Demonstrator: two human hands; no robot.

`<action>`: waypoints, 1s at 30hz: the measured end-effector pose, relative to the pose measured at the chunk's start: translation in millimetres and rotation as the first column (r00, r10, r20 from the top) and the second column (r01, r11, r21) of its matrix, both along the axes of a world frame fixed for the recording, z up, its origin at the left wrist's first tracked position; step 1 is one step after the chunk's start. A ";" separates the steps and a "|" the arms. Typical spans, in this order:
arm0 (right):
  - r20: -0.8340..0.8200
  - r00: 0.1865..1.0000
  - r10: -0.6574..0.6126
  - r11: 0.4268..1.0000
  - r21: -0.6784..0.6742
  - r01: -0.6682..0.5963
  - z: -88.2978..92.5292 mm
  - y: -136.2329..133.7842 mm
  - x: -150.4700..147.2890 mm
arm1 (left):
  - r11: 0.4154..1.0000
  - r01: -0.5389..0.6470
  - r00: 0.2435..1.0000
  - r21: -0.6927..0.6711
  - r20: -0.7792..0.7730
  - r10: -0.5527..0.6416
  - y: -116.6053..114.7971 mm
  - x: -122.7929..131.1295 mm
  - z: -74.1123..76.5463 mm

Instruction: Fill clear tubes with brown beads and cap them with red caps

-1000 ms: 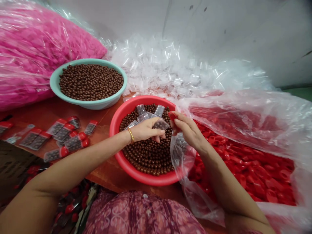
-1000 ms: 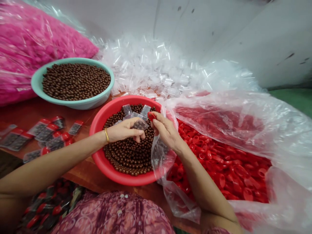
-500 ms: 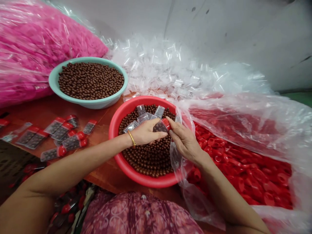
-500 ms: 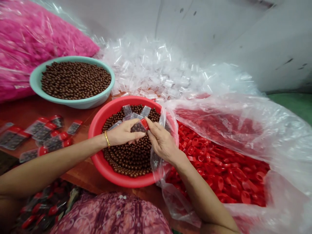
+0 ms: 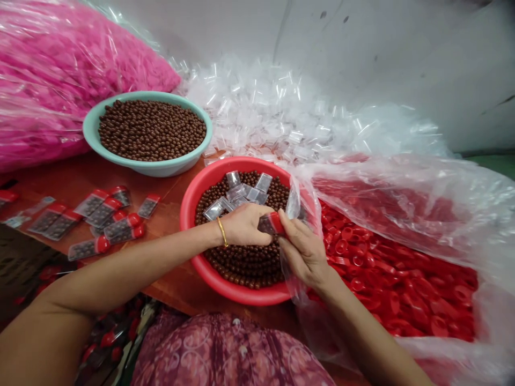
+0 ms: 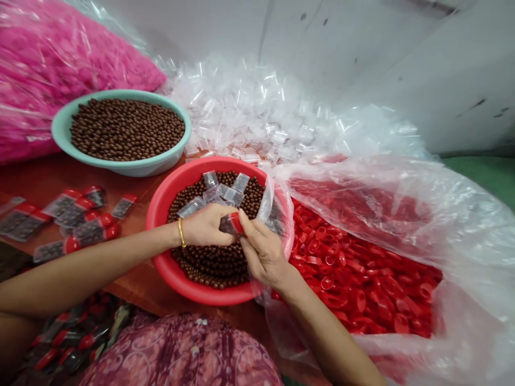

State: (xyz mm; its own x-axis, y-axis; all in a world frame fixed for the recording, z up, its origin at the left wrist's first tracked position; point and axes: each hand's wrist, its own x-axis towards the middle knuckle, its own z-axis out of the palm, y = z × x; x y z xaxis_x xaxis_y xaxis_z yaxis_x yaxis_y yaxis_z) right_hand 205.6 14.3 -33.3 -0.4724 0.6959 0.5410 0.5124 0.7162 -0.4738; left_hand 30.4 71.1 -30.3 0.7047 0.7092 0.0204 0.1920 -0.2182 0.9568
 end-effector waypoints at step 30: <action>-0.266 0.929 -0.258 0.786 -0.616 0.042 -13.8 34.8 -44.8 | 0.872 0.244 0.772 0.424 -0.629 0.091 -10.5 5.8 4.0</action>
